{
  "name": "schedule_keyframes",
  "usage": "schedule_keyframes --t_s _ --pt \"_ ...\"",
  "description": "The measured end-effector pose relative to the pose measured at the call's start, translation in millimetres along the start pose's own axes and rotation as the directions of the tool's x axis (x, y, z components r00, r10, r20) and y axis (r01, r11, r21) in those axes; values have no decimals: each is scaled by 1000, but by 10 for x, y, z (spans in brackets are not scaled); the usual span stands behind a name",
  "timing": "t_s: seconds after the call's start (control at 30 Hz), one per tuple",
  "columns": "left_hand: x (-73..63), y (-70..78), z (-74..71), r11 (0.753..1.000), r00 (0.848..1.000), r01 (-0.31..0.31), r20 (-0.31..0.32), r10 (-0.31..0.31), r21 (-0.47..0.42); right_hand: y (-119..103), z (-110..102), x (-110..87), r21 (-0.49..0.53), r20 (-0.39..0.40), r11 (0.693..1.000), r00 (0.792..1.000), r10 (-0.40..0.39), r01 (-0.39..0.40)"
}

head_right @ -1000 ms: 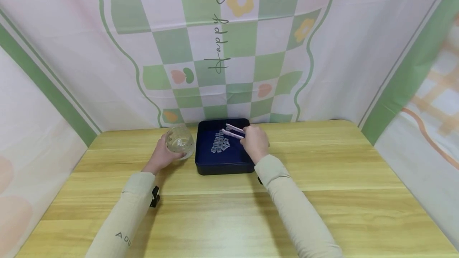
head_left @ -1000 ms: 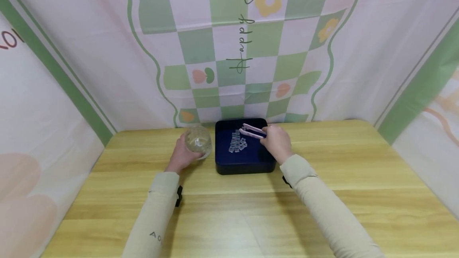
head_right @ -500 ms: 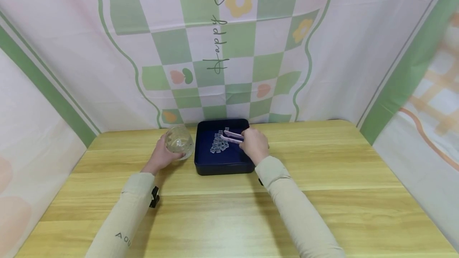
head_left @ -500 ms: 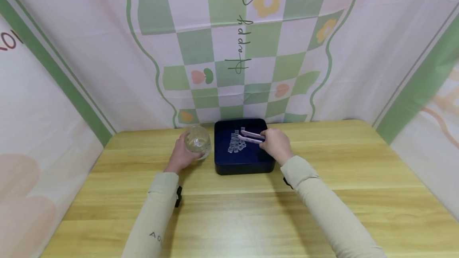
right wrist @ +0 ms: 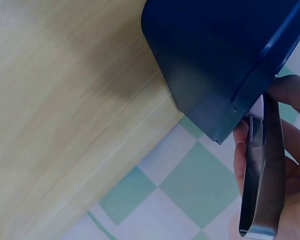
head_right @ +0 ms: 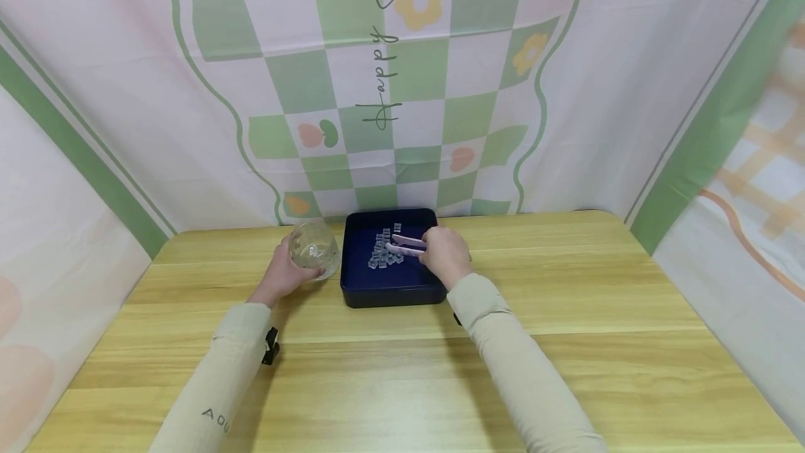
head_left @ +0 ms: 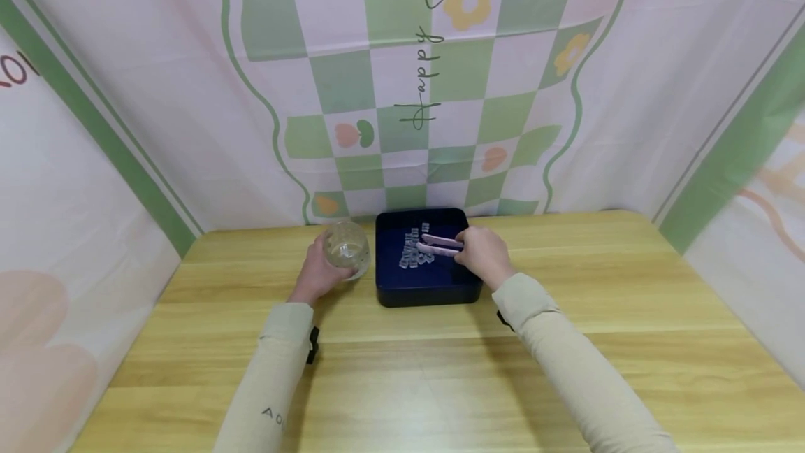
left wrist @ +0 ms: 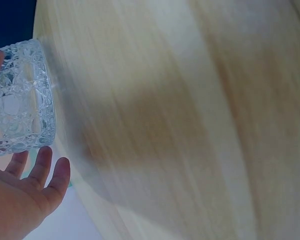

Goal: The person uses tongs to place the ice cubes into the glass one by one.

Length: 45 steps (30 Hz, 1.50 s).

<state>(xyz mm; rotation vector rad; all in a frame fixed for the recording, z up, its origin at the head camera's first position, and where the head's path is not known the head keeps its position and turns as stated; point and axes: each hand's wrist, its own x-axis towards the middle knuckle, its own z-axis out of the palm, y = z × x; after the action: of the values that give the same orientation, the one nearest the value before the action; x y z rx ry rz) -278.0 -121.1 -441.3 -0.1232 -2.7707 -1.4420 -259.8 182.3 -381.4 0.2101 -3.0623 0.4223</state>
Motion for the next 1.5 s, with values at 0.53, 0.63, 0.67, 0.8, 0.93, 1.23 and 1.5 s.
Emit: schedule_keyframes --t_s 0.53,0.63,0.67,0.8,0.93,1.23,1.5 --pt "-7 11 4 1000 1000 -2 -1 2 -30 -48 -24 -15 -48 15 999 1000 -9 10" --pt "-6 9 10 999 1000 -7 -1 7 -39 -50 -24 -22 -49 17 999 1000 -8 9" --pt "-5 9 12 999 1000 -10 -2 10 -43 -51 -23 -25 -47 17 999 1000 -6 7" --pt "2 6 14 999 1000 -20 -6 20 -42 -50 -3 -22 -54 12 999 1000 -5 6" --pt "-9 16 15 999 1000 -9 -6 9 -39 -40 21 -13 -66 2 998 1000 -15 15" --pt "-29 36 10 999 1000 15 -1 -15 -31 -9 45 -21 -29 -78 1000 997 -12 10" --pt "-24 28 10 999 1000 -4 -2 4 -41 -6 22 -25 7 -173 1000 985 -4 5"
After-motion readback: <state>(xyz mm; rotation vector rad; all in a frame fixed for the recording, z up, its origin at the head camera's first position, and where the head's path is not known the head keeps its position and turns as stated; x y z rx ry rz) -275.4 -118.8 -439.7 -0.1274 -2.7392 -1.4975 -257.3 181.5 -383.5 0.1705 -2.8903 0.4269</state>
